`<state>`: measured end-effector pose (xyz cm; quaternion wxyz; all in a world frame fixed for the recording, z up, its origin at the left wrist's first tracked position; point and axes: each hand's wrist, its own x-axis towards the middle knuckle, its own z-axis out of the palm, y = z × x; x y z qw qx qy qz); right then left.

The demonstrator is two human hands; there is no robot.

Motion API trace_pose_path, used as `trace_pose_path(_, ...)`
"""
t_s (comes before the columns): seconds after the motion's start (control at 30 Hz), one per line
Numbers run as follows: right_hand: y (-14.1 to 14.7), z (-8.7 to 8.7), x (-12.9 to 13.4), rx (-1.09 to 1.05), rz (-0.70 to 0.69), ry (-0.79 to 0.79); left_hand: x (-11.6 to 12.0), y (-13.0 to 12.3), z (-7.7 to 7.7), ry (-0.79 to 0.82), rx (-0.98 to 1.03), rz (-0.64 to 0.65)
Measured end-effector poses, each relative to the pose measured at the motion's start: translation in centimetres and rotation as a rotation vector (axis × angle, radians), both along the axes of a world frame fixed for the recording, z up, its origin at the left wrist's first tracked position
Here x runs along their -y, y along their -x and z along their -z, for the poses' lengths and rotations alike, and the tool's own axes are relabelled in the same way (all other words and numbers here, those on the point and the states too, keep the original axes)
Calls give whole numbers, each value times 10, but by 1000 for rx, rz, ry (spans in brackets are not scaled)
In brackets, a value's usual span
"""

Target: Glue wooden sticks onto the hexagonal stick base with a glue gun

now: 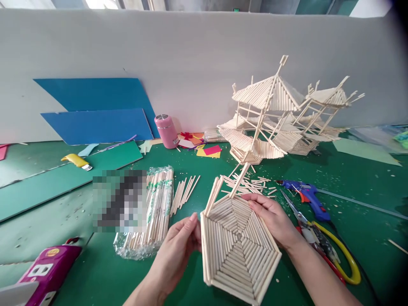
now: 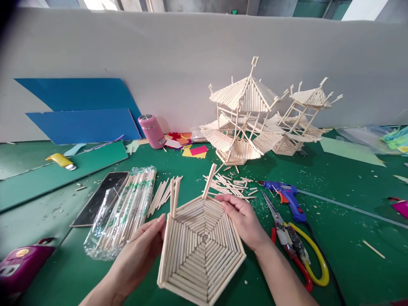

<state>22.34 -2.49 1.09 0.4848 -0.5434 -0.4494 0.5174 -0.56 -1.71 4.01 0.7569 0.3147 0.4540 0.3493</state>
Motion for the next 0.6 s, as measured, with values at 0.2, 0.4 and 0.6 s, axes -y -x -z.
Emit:
trace_pose_path(0.2,7,-10,-23,57,-311,-69,0,-8,-9,177,213,150)
trace_pose_path(0.4,17,-21,-48,202,-410,-127,-2,-12,-8,243,206,58)
trace_pose_path(0.6,1,-36,-56,368,1,-272,-8,-17,-5,80,194,-103)
